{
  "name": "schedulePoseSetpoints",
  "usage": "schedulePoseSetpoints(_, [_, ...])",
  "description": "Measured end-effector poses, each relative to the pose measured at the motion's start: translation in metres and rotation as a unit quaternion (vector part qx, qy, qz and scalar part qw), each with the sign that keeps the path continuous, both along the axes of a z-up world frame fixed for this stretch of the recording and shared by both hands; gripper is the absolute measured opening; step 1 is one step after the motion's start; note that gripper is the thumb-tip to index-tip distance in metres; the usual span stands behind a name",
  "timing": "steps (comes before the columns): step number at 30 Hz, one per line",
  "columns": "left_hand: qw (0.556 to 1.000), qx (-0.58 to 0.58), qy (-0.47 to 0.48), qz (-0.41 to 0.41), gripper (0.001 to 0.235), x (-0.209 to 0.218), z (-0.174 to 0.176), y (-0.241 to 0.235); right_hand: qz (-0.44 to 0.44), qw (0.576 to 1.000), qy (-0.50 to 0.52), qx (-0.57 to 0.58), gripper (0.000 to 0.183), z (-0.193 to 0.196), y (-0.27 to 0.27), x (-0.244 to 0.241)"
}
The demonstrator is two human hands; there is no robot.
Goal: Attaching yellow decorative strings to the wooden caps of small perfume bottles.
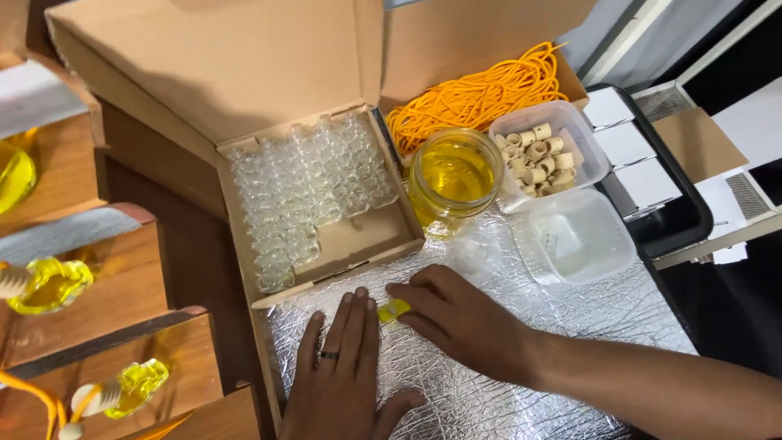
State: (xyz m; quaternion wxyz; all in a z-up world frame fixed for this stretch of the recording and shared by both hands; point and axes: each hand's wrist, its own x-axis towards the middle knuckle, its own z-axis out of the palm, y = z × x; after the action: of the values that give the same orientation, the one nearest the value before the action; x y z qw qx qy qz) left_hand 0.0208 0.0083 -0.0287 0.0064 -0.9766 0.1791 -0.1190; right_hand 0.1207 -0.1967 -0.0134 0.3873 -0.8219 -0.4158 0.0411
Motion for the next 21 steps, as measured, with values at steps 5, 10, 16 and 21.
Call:
schedulePoseSetpoints(5, [1.0, 0.004, 0.001, -0.013, 0.11, -0.001, 0.004, 0.003, 0.016, 0.998, -0.058, 0.001, 0.038, -0.007, -0.001, 0.001])
schedulePoseSetpoints(10, [0.999, -0.029, 0.01, -0.027, 0.108, -0.001, 0.01, 0.002, 0.027, 0.994, -0.101, 0.024, 0.039, 0.0, 0.002, -0.002])
schedulePoseSetpoints(16, [0.999, -0.029, 0.006, -0.015, 0.106, -0.002, 0.012, 0.003, 0.036, 0.993, -0.115, 0.013, 0.035, -0.001, 0.001, -0.001])
schedulePoseSetpoints(21, [0.998, -0.055, 0.018, -0.021, 0.096, -0.002, 0.014, 0.003, 0.035, 0.996, -0.081, 0.001, 0.032, 0.0, 0.002, 0.0])
